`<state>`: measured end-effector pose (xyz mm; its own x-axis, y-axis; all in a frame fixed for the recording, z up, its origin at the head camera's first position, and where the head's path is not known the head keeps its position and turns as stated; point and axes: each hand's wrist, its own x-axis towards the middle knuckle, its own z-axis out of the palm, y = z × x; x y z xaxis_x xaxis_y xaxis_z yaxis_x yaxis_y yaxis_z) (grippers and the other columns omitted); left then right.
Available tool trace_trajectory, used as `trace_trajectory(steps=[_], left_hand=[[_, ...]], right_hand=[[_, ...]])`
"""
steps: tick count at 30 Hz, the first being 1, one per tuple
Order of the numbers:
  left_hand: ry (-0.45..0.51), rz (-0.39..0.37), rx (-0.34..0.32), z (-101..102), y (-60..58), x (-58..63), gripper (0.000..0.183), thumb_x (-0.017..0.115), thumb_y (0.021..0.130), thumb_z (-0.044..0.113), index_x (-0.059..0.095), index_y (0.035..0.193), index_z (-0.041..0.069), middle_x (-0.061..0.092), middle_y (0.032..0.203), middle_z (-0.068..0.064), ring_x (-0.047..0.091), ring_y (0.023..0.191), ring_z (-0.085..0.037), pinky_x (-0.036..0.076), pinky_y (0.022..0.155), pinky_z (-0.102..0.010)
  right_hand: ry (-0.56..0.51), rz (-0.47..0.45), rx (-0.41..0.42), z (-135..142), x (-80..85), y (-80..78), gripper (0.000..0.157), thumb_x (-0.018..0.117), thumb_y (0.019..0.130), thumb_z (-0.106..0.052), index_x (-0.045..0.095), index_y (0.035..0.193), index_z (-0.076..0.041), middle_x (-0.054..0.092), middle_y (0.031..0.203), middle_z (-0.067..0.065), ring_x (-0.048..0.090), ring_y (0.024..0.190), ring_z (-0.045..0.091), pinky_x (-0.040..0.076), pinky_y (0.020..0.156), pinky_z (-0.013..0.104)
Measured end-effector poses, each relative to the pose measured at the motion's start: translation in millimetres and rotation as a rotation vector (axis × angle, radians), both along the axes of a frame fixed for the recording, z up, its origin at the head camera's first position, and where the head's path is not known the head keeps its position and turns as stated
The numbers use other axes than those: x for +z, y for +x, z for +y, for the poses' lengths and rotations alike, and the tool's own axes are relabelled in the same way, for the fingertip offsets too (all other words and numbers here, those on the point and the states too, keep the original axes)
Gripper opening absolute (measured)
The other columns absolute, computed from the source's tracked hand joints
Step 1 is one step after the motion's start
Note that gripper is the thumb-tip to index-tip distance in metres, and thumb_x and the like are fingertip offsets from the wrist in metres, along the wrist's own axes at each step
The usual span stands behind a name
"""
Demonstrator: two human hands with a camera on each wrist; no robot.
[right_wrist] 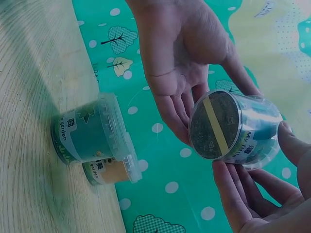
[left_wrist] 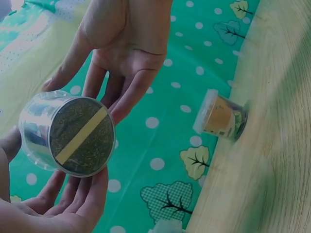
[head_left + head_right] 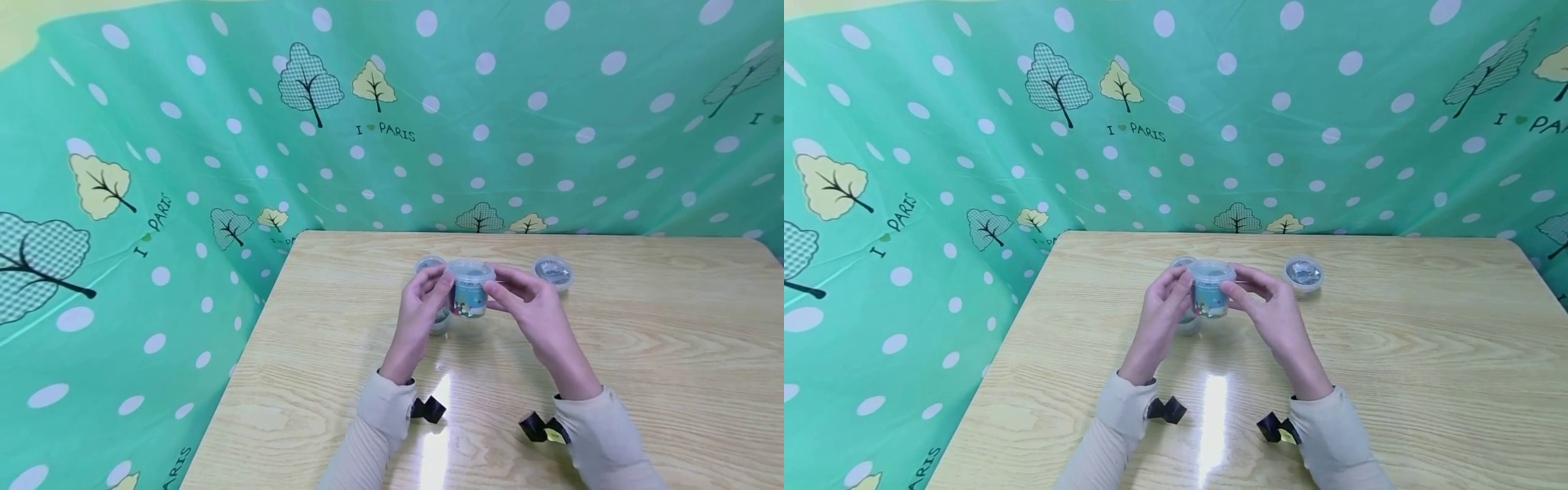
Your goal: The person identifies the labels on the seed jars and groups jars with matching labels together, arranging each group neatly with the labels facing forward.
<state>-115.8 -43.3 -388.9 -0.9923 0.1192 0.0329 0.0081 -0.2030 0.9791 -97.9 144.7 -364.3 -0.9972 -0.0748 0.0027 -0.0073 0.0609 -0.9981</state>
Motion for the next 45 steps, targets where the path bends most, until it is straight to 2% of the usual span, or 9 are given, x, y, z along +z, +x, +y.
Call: trace_trajectory(steps=[3, 8, 12, 15, 21, 26, 33, 40, 45], left_hand=[[-0.015, -0.003, -0.007, 0, 0.4, 0.5, 0.049, 0.063, 0.098, 0.032, 0.054, 0.135, 0.001, 0.064, 0.125, -0.020, 0.067, 0.109, -0.026, 0.056, 0.095, -0.035], [-0.061, 0.017, -0.010, 1, 1.6, 2.9, 0.048, 0.061, 0.099, 0.032, 0.055, 0.136, 0.001, 0.065, 0.124, -0.019, 0.067, 0.107, -0.025, 0.057, 0.094, -0.034], [-0.101, 0.036, -0.015, 4, 2.0, 5.2, 0.049, 0.066, 0.096, 0.028, 0.056, 0.135, 0.001, 0.064, 0.126, -0.018, 0.065, 0.111, -0.024, 0.055, 0.097, -0.032], [-0.114, 0.044, -0.016, 6, 1.6, 5.4, 0.049, 0.070, 0.094, 0.024, 0.056, 0.135, 0.001, 0.063, 0.127, -0.017, 0.064, 0.113, -0.023, 0.053, 0.100, -0.030], [-0.089, 0.041, -0.020, 7, 0.7, 2.0, 0.044, 0.070, 0.094, 0.021, 0.059, 0.132, 0.002, 0.065, 0.123, -0.016, 0.065, 0.106, -0.019, 0.055, 0.094, -0.030], [-0.078, 0.037, -0.033, 6, -0.2, -0.7, 0.044, 0.069, 0.094, 0.023, 0.059, 0.132, 0.002, 0.065, 0.122, -0.016, 0.064, 0.105, -0.017, 0.056, 0.091, -0.028], [-0.036, -0.030, -0.076, 3, 0.2, -1.6, 0.047, 0.064, 0.097, 0.030, 0.056, 0.135, 0.003, 0.065, 0.121, -0.018, 0.065, 0.099, -0.016, 0.058, 0.080, -0.025], [-0.001, -0.035, -0.106, 5, 0.6, -1.6, 0.051, 0.063, 0.098, 0.032, 0.054, 0.137, 0.001, 0.064, 0.124, -0.021, 0.067, 0.103, -0.018, 0.058, 0.089, -0.032], [0.003, -0.040, -0.108, 6, 1.1, -0.8, 0.050, 0.063, 0.098, 0.033, 0.055, 0.137, 0.001, 0.065, 0.122, -0.016, 0.066, 0.105, -0.018, 0.057, 0.092, -0.033]], right_hand=[[0.012, -0.002, -0.009, 2, -2.0, -0.3, 0.058, 0.068, 0.095, -0.030, 0.051, 0.140, 0.003, 0.059, 0.132, 0.020, 0.065, 0.102, 0.004, 0.058, 0.086, 0.026], [0.007, 0.013, -0.021, 3, -5.2, -2.2, 0.056, 0.070, 0.094, -0.027, 0.053, 0.138, 0.003, 0.063, 0.118, 0.010, 0.065, 0.101, 0.007, 0.059, 0.087, 0.032], [0.007, 0.025, -0.028, 3, -7.1, -4.0, 0.054, 0.071, 0.093, -0.026, 0.054, 0.136, 0.002, 0.062, 0.113, 0.003, 0.064, 0.100, 0.008, 0.059, 0.085, 0.028], [0.013, 0.028, -0.035, 1, -7.7, -4.4, 0.053, 0.072, 0.092, -0.026, 0.055, 0.134, 0.001, 0.061, 0.113, 0.003, 0.062, 0.100, 0.009, 0.059, 0.084, 0.027], [0.017, 0.014, -0.042, 1, -7.0, -4.5, 0.052, 0.072, 0.092, -0.027, 0.055, 0.133, 0.000, 0.060, 0.113, 0.004, 0.062, 0.100, 0.009, 0.059, 0.086, 0.028], [-0.009, -0.009, -0.012, 2, -8.2, -5.0, 0.052, 0.068, 0.095, -0.027, 0.051, 0.136, 0.001, 0.057, 0.117, 0.005, 0.061, 0.104, 0.008, 0.057, 0.087, 0.022], [-0.029, 0.001, 0.019, 4, -12.7, -5.9, 0.051, 0.063, 0.098, -0.029, 0.048, 0.138, 0.000, 0.053, 0.125, 0.007, 0.060, 0.109, 0.009, 0.057, 0.091, 0.027], [-0.026, -0.044, 0.074, 5, -13.1, -5.8, 0.059, 0.054, 0.102, -0.035, 0.040, 0.146, 0.001, 0.047, 0.142, 0.017, 0.057, 0.115, 0.006, 0.051, 0.094, 0.017], [-0.020, -0.065, 0.089, 5, -10.4, -4.0, 0.061, 0.052, 0.103, -0.038, 0.039, 0.149, -0.001, 0.047, 0.145, 0.017, 0.059, 0.111, 0.005, 0.049, 0.096, 0.014]])
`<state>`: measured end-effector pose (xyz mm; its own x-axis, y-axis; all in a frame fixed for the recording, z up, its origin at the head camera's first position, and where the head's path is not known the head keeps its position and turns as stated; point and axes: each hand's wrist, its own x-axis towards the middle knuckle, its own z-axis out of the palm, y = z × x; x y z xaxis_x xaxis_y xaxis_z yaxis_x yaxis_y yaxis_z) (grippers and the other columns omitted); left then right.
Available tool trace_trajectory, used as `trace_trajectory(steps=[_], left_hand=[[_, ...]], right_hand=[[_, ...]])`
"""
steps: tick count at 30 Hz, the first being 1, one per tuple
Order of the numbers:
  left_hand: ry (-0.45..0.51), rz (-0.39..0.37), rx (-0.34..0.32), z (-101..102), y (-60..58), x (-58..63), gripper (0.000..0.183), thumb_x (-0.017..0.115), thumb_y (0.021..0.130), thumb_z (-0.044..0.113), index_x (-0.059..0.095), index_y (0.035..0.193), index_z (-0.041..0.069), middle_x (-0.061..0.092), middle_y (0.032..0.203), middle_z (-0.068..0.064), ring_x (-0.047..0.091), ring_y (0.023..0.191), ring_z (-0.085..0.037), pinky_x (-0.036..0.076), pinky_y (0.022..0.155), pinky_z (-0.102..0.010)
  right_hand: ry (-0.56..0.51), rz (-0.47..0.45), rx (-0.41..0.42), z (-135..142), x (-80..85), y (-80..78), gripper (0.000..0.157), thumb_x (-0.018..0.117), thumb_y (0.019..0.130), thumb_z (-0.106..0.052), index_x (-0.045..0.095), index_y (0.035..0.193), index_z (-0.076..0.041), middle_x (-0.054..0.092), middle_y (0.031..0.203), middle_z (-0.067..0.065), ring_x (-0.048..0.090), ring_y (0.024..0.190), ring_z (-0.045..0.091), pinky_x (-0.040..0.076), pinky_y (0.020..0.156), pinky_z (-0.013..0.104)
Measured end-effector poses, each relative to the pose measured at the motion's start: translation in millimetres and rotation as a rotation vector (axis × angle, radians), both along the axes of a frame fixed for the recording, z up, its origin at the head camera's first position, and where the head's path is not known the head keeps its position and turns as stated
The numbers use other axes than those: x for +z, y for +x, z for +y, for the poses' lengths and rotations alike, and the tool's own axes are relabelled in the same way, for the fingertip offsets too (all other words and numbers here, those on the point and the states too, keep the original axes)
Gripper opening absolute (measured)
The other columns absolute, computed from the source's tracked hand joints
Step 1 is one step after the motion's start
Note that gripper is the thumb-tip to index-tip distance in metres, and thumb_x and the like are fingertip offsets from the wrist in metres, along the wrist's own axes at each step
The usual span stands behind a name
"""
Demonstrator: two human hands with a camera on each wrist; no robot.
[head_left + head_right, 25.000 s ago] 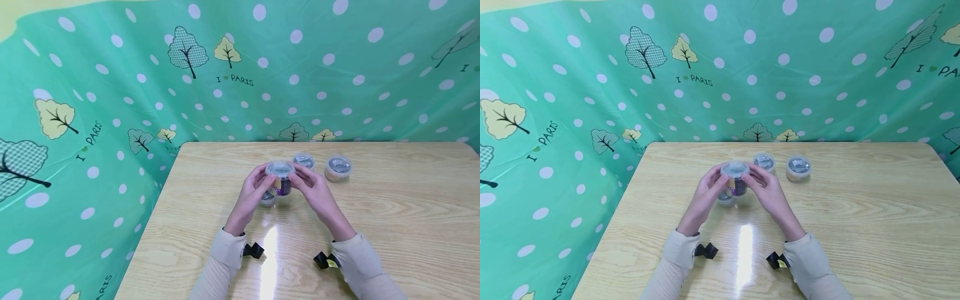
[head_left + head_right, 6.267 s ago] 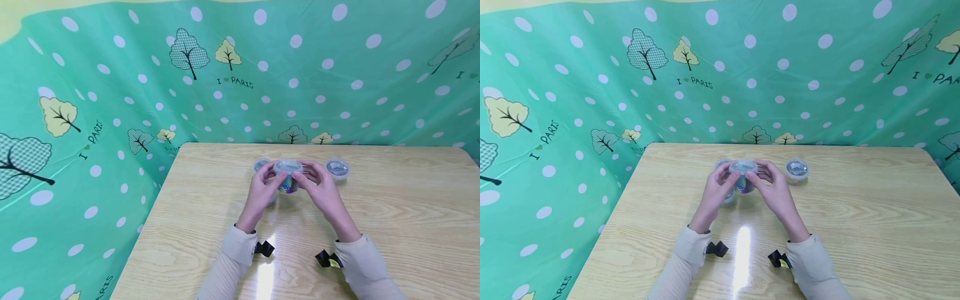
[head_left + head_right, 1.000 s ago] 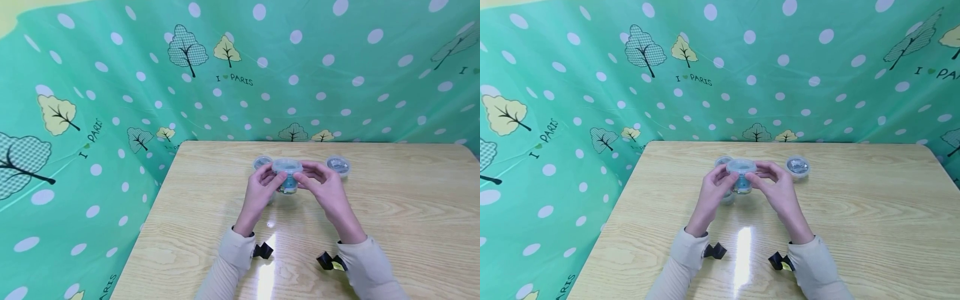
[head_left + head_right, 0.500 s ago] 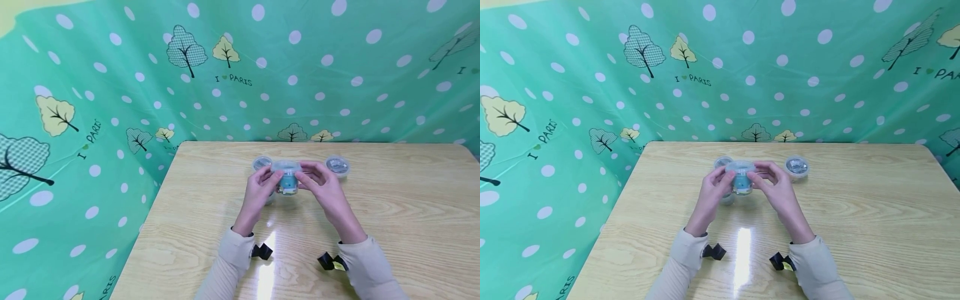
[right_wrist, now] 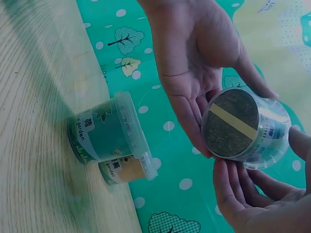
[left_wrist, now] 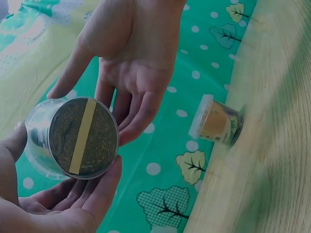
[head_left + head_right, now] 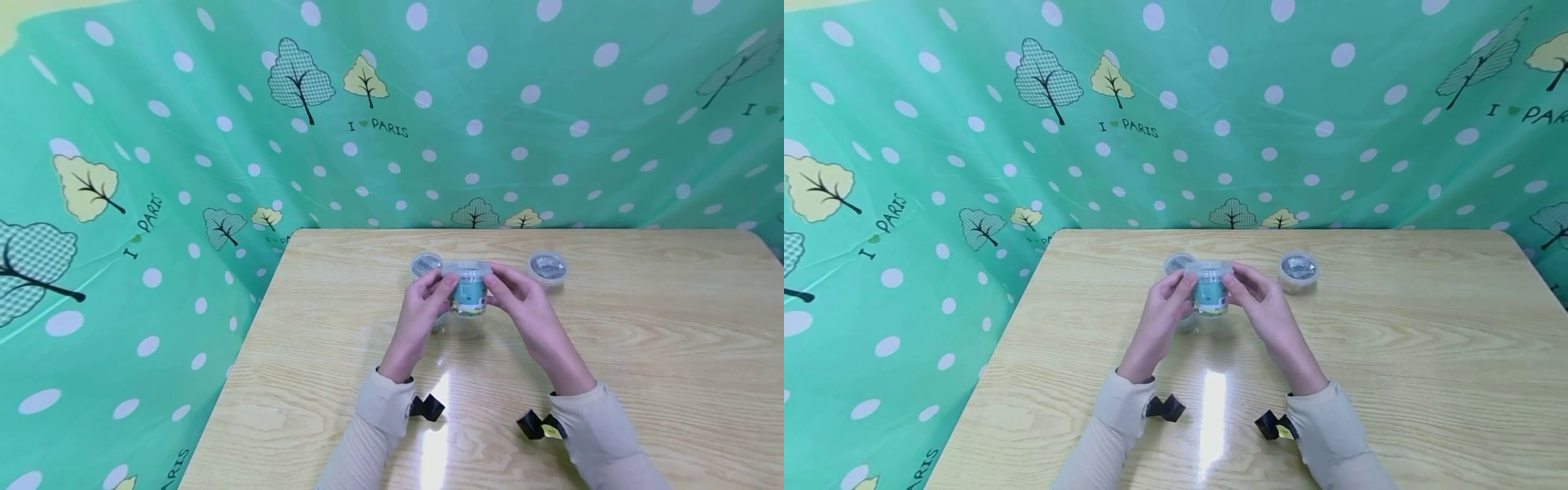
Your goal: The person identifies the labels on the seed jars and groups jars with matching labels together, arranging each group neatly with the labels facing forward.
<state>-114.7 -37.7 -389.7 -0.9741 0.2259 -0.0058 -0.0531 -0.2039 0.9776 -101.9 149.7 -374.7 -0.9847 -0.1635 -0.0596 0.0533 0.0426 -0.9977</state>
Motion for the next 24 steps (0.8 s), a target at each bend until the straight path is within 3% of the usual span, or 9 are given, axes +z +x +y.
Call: trace_trajectory(steps=[3, 6, 11, 17, 24], left_hand=[[-0.037, 0.014, 0.012, 0.3, -0.8, -0.3, 0.047, 0.063, 0.098, 0.035, 0.059, 0.132, 0.002, 0.067, 0.111, -0.009, 0.063, 0.095, -0.012, 0.057, 0.083, -0.025], [-0.067, 0.036, 0.037, 0.9, -1.5, -0.3, 0.046, 0.063, 0.098, 0.034, 0.060, 0.131, 0.004, 0.064, 0.111, -0.005, 0.060, 0.091, -0.010, 0.053, 0.077, -0.020], [-0.050, 0.086, 0.085, 2.3, -0.5, 2.6, 0.042, 0.064, 0.098, 0.024, 0.056, 0.134, 0.003, 0.056, 0.128, -0.011, 0.062, 0.110, -0.016, 0.055, 0.091, -0.027], [-0.078, 0.113, 0.123, 4.0, 1.7, 6.2, 0.038, 0.064, 0.098, 0.021, 0.059, 0.132, 0.003, 0.060, 0.127, -0.014, 0.062, 0.114, -0.023, 0.055, 0.096, -0.033], [-0.103, 0.104, 0.108, 9.6, 1.9, 7.1, 0.046, 0.069, 0.094, 0.020, 0.056, 0.136, 0.004, 0.061, 0.130, -0.013, 0.059, 0.119, -0.025, 0.052, 0.100, -0.033]], right_hand=[[0.007, 0.006, -0.015, -0.2, 0.5, 1.2, 0.061, 0.054, 0.102, -0.038, 0.041, 0.148, -0.002, 0.048, 0.144, 0.017, 0.060, 0.110, 0.005, 0.049, 0.096, 0.014], [0.006, 0.021, -0.058, -0.8, -0.1, 1.9, 0.059, 0.058, 0.100, -0.036, 0.044, 0.146, -0.001, 0.050, 0.142, 0.016, 0.060, 0.111, 0.005, 0.050, 0.095, 0.014], [-0.013, 0.033, -0.126, -1.6, -2.2, 1.7, 0.056, 0.064, 0.097, -0.032, 0.049, 0.142, -0.001, 0.054, 0.135, 0.013, 0.058, 0.113, 0.007, 0.051, 0.093, 0.014], [-0.013, 0.051, -0.159, -2.6, -1.6, 0.8, 0.054, 0.067, 0.095, -0.029, 0.051, 0.139, 0.000, 0.057, 0.127, 0.008, 0.059, 0.110, 0.008, 0.052, 0.091, 0.015], [0.012, 0.068, -0.216, -8.7, -1.7, -0.6, 0.051, 0.075, 0.090, -0.023, 0.053, 0.130, -0.001, 0.061, 0.113, -0.004, 0.058, 0.104, 0.010, 0.053, 0.086, 0.014]])
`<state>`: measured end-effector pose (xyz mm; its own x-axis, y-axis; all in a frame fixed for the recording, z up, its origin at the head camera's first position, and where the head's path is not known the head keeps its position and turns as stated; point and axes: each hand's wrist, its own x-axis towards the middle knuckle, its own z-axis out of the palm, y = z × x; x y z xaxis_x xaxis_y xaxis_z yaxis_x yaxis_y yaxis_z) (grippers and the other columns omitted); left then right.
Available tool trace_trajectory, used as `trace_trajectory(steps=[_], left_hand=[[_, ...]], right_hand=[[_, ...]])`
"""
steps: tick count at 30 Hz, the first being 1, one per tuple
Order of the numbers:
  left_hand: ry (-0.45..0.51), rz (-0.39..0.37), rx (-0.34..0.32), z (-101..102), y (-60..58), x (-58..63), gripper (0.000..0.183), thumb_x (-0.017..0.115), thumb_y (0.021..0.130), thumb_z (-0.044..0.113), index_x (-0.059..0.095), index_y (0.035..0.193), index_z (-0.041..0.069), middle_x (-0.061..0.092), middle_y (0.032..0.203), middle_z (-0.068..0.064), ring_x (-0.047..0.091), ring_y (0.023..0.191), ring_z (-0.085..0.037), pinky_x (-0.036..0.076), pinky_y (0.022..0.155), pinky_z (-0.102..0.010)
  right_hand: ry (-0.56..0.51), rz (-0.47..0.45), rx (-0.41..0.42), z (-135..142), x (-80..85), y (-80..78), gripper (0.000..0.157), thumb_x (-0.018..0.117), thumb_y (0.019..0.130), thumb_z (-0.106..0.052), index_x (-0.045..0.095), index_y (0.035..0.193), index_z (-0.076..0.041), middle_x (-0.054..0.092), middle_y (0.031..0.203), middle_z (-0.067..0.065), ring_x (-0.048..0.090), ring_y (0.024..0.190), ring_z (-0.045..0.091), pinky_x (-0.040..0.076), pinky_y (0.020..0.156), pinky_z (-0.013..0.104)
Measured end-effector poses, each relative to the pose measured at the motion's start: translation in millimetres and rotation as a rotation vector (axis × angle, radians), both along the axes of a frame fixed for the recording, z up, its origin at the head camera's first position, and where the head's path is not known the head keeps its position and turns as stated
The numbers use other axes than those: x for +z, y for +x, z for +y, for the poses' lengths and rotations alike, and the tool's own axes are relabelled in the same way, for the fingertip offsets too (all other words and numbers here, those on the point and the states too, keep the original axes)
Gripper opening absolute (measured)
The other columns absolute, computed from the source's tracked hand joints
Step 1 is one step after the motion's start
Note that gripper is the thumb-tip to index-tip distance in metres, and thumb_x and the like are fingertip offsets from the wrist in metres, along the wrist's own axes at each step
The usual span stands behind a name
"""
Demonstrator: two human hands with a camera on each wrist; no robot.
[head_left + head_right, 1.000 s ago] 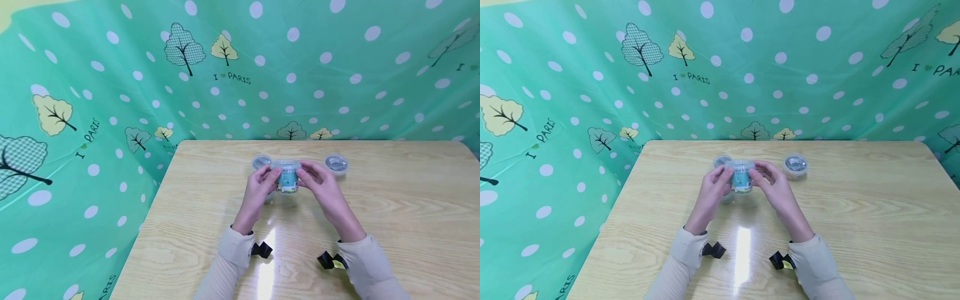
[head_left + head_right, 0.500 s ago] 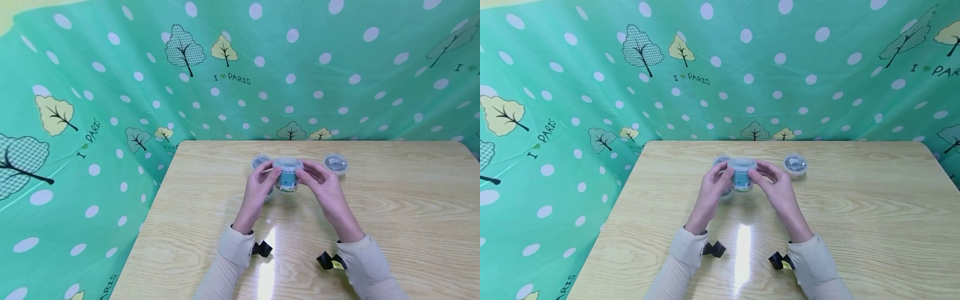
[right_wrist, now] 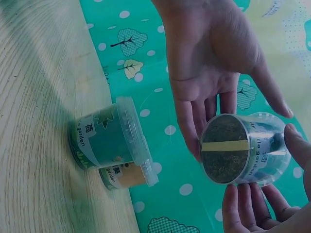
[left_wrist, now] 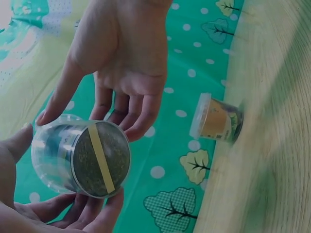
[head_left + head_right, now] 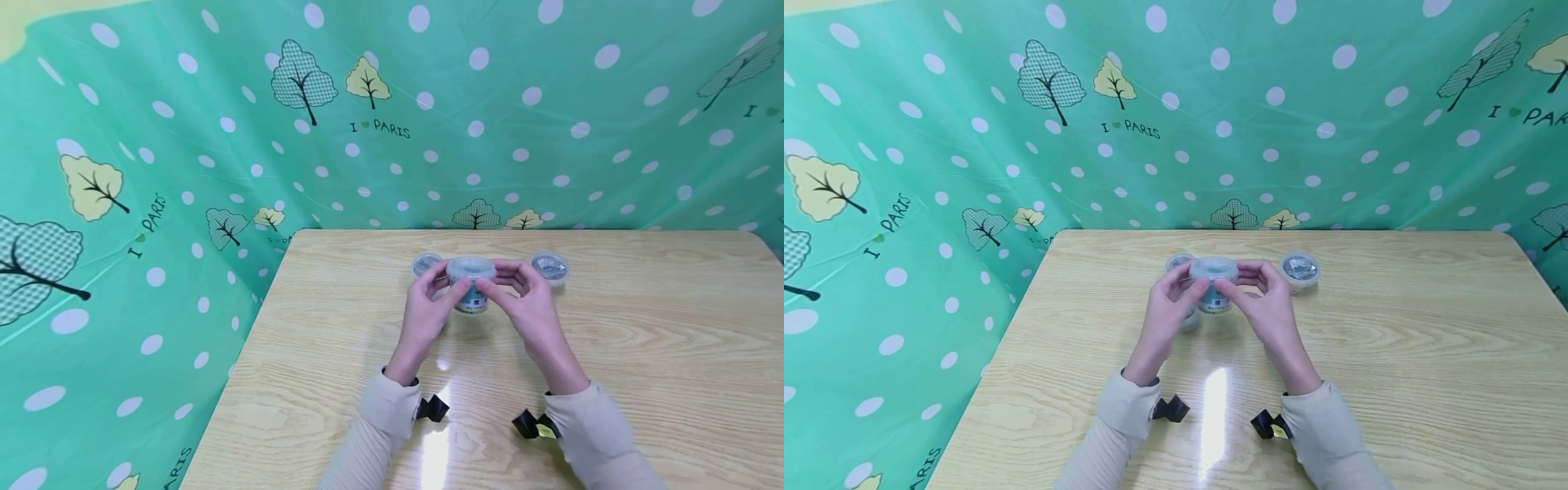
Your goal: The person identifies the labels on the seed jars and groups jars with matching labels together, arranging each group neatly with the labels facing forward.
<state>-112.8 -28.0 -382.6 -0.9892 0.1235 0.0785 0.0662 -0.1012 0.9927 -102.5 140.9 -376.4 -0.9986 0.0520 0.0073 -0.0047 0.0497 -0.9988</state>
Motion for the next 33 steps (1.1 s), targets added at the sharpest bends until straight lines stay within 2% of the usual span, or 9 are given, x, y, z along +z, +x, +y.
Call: trace_trajectory(steps=[8, 14, 18, 22, 27, 33], left_hand=[[-0.017, -0.022, 0.001, 2, 1.5, 0.3, 0.051, 0.070, 0.094, 0.024, 0.054, 0.140, 0.007, 0.059, 0.134, -0.011, 0.058, 0.121, -0.023, 0.052, 0.101, -0.031], [0.003, -0.009, -0.017, -1, 0.2, -1.7, 0.052, 0.067, 0.096, 0.023, 0.052, 0.142, 0.005, 0.058, 0.135, -0.011, 0.058, 0.122, -0.023, 0.049, 0.105, -0.032], [0.041, -0.011, -0.057, -4, -0.2, -3.0, 0.049, 0.063, 0.098, 0.022, 0.051, 0.142, 0.004, 0.058, 0.134, -0.013, 0.058, 0.120, -0.022, 0.049, 0.104, -0.031], [0.059, -0.024, -0.112, -7, -0.1, -4.5, 0.048, 0.056, 0.102, 0.024, 0.047, 0.145, 0.005, 0.057, 0.134, -0.015, 0.059, 0.117, -0.022, 0.051, 0.100, -0.030], [0.082, -0.053, -0.157, -9, -0.1, -2.8, 0.051, 0.051, 0.104, 0.026, 0.040, 0.150, 0.005, 0.051, 0.141, -0.016, 0.054, 0.122, -0.023, 0.048, 0.105, -0.034], [0.119, -0.063, -0.188, -9, -1.1, -1.3, 0.051, 0.050, 0.104, 0.023, 0.039, 0.150, 0.002, 0.047, 0.144, -0.018, 0.051, 0.128, -0.026, 0.044, 0.110, -0.039]], right_hand=[[0.035, 0.013, -0.019, -3, -0.5, 0.1, 0.050, 0.077, 0.088, -0.023, 0.054, 0.127, 0.000, 0.061, 0.109, -0.004, 0.058, 0.102, 0.010, 0.052, 0.085, 0.015], [0.022, 0.012, 0.006, -1, 2.1, 0.6, 0.049, 0.073, 0.091, -0.025, 0.053, 0.128, 0.000, 0.060, 0.113, -0.002, 0.057, 0.106, 0.010, 0.051, 0.088, 0.014], [-0.004, 0.013, 0.028, 1, 1.0, -0.1, 0.047, 0.072, 0.092, -0.026, 0.055, 0.127, 0.000, 0.060, 0.114, -0.002, 0.058, 0.107, 0.011, 0.052, 0.090, 0.015], [-0.062, 0.031, 0.037, 4, -2.1, -0.1, 0.042, 0.071, 0.093, -0.026, 0.058, 0.123, -0.001, 0.061, 0.116, 0.001, 0.061, 0.105, 0.013, 0.056, 0.089, 0.021], [-0.114, 0.058, 0.047, 8, -4.1, 0.6, 0.035, 0.070, 0.094, -0.024, 0.060, 0.118, -0.001, 0.061, 0.116, 0.004, 0.063, 0.102, 0.012, 0.057, 0.087, 0.024], [-0.108, 0.023, 0.061, 9, -3.4, -0.7, 0.042, 0.068, 0.095, -0.026, 0.057, 0.124, 0.000, 0.061, 0.116, 0.003, 0.064, 0.102, 0.011, 0.057, 0.089, 0.026]])
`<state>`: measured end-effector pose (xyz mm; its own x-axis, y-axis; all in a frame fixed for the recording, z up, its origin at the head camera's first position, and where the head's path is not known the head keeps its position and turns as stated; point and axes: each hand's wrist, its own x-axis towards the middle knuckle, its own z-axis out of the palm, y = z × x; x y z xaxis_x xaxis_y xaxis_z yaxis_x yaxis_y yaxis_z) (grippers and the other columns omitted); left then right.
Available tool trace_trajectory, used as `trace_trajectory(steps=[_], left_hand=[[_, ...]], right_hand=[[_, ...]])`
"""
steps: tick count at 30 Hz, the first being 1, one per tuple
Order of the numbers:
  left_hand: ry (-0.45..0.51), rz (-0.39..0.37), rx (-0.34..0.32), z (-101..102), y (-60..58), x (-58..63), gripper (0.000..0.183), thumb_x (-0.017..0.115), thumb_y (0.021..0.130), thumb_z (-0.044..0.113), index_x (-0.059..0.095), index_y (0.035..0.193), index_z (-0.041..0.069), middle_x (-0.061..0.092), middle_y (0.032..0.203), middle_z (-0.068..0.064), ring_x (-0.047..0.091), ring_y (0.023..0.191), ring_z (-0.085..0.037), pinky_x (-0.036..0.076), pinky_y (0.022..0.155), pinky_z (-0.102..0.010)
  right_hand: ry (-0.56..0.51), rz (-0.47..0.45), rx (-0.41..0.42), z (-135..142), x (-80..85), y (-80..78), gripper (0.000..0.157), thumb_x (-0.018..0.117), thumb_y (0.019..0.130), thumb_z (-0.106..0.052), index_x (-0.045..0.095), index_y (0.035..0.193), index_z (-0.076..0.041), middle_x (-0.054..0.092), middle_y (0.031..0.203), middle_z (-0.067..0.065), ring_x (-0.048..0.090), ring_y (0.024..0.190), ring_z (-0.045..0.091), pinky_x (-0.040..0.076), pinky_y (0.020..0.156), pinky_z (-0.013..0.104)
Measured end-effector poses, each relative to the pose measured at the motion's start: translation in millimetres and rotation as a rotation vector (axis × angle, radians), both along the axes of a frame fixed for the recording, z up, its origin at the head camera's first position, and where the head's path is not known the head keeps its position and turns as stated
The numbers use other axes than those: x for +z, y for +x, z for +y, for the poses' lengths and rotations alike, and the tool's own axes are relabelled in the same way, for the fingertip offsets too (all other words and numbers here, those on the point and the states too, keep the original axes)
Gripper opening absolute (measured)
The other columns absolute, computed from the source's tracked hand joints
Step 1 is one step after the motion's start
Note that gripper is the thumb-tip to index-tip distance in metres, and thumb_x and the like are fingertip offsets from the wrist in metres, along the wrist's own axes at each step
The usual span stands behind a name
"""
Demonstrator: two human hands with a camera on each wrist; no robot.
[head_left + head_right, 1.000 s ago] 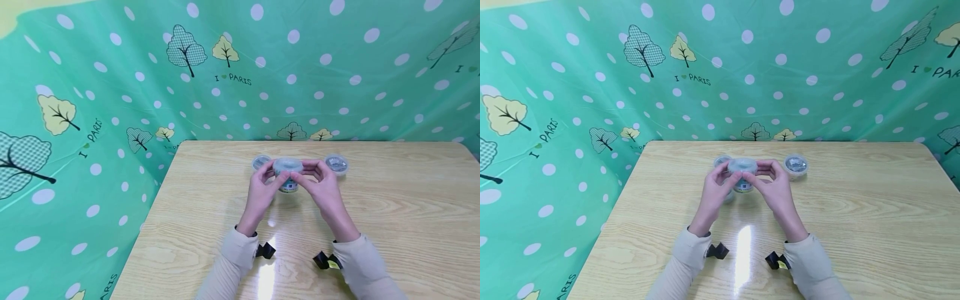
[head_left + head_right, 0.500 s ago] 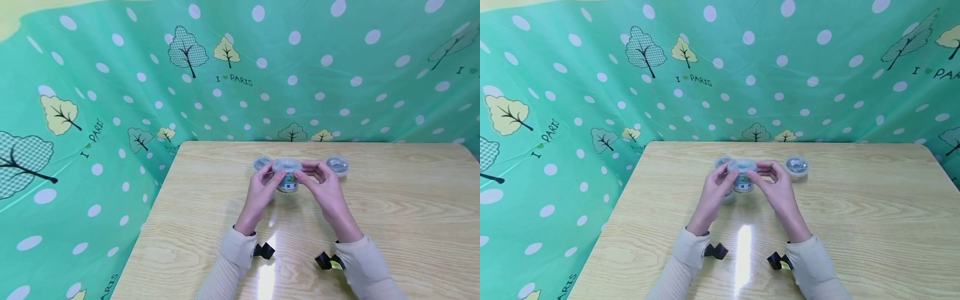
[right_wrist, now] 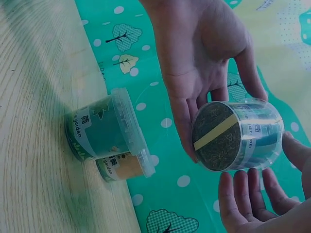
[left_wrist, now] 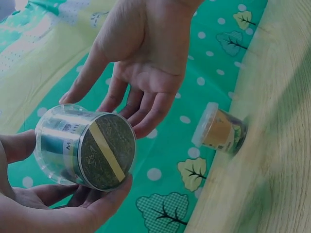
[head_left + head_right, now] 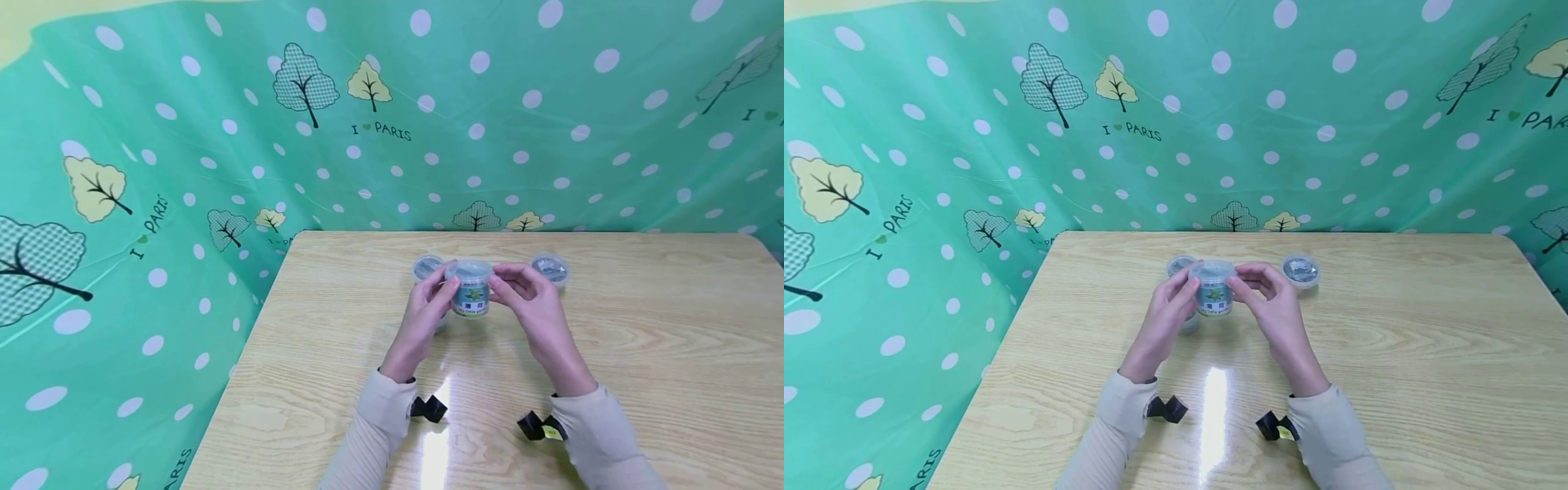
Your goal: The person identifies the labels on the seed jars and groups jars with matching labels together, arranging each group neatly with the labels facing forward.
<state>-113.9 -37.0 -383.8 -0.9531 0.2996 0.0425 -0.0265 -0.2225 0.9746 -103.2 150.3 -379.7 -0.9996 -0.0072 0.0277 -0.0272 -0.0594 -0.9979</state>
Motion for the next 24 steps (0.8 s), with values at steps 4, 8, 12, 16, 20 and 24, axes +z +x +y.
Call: trace_trajectory(steps=[4, 8, 12, 16, 20, 24], left_hand=[[0.017, 0.003, -0.016, 1, -0.4, -1.5, 0.051, 0.049, 0.104, 0.020, 0.039, 0.149, 0.000, 0.046, 0.144, -0.020, 0.051, 0.128, -0.026, 0.044, 0.110, -0.039], [0.028, -0.001, -0.017, 2, -0.8, -3.1, 0.050, 0.049, 0.104, 0.019, 0.039, 0.149, -0.001, 0.046, 0.144, -0.021, 0.051, 0.128, -0.027, 0.045, 0.110, -0.039], [0.038, -0.012, -0.003, 4, -1.0, -3.7, 0.051, 0.051, 0.103, 0.019, 0.039, 0.149, 0.002, 0.048, 0.143, -0.021, 0.052, 0.127, -0.025, 0.046, 0.108, -0.038], [0.022, -0.018, 0.033, 6, -0.8, -3.7, 0.051, 0.055, 0.101, 0.020, 0.042, 0.148, 0.004, 0.051, 0.140, -0.018, 0.053, 0.125, -0.023, 0.045, 0.109, -0.037], [-0.002, -0.002, 0.052, 9, -0.5, -3.2, 0.048, 0.057, 0.100, 0.020, 0.046, 0.144, 0.003, 0.054, 0.135, -0.017, 0.053, 0.123, -0.021, 0.042, 0.111, -0.038], [-0.011, 0.011, 0.051, 10, -0.6, -4.3, 0.046, 0.055, 0.101, 0.018, 0.047, 0.144, 0.002, 0.054, 0.134, -0.016, 0.054, 0.122, -0.020, 0.040, 0.113, -0.037]], right_hand=[[0.020, -0.035, 0.024, 1, 1.1, 1.1, 0.049, 0.067, 0.096, -0.027, 0.053, 0.132, 0.003, 0.060, 0.120, 0.005, 0.063, 0.105, 0.010, 0.057, 0.092, 0.027], [0.078, -0.075, 0.074, 3, 2.4, 2.2, 0.058, 0.062, 0.098, -0.035, 0.048, 0.140, 0.003, 0.055, 0.133, 0.014, 0.060, 0.109, 0.008, 0.055, 0.093, 0.025], [0.119, -0.108, 0.127, 5, 3.7, 3.4, 0.066, 0.056, 0.100, -0.042, 0.041, 0.147, 0.002, 0.049, 0.142, 0.020, 0.059, 0.111, 0.005, 0.054, 0.095, 0.022], [0.126, -0.097, 0.120, 8, 4.4, 4.9, 0.066, 0.055, 0.101, -0.041, 0.040, 0.148, 0.002, 0.049, 0.142, 0.021, 0.061, 0.108, 0.003, 0.053, 0.094, 0.020], [0.142, -0.083, 0.107, 10, 3.5, 5.4, 0.065, 0.056, 0.100, -0.041, 0.041, 0.148, 0.001, 0.050, 0.143, 0.020, 0.063, 0.105, 0.002, 0.053, 0.093, 0.018], [0.153, -0.080, 0.122, 13, 1.4, 4.9, 0.066, 0.057, 0.100, -0.043, 0.041, 0.148, 0.000, 0.050, 0.143, 0.019, 0.063, 0.107, 0.003, 0.052, 0.094, 0.017]])
